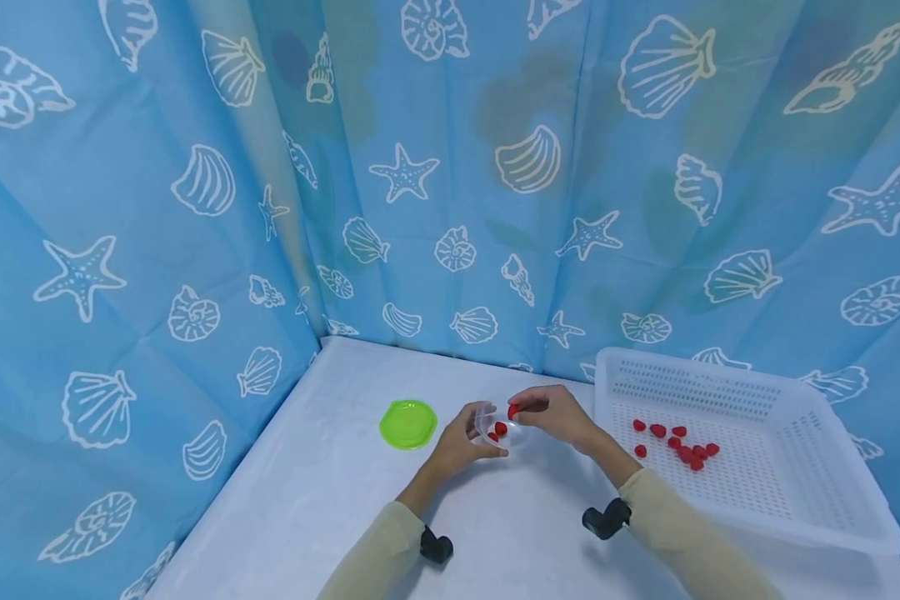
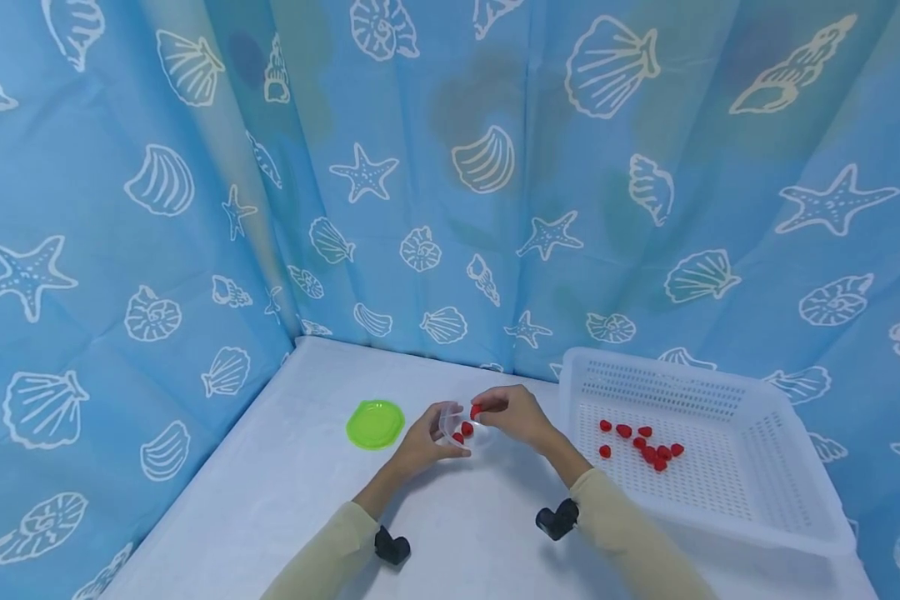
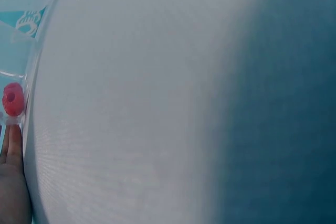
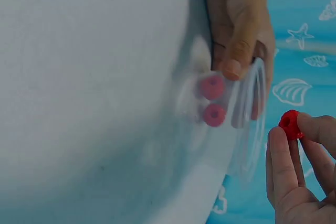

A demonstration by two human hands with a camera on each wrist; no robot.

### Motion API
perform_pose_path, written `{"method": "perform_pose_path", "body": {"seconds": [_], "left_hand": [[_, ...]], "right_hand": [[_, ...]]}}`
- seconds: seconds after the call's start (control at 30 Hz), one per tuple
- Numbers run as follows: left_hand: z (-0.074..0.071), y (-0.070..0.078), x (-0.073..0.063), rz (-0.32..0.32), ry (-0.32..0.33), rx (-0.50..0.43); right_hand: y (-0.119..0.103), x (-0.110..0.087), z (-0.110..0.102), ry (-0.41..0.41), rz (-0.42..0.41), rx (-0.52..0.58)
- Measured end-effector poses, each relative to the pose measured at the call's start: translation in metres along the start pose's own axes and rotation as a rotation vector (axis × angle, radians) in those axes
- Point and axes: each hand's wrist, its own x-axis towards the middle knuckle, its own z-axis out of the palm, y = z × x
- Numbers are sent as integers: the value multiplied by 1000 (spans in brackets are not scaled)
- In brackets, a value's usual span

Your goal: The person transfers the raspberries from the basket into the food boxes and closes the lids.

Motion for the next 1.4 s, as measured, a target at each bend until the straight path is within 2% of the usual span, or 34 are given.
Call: {"method": "perform_pose_path", "body": {"seconds": [0.3,0.63,0.97,1.1,1.2,1.4], "left_hand": [[-2,-1,0,15,-4,-13],[-3,2,0,55,-1,3],[-2,-4,0,38,-4,8],[-2,-3,0,28,4,4],[-1,-2,0,17,11,1],[0,0,-1,-4,15,15]], "right_hand": [[11,3,16,-31,-28,-44],[8,6,19,-103,-138,-199],[10,8,23,-140,-126,-219],[3,8,14,-142,-137,-222],[-6,6,0,-112,-119,-236],[-19,1,-48,-53,-100,-258]]}}
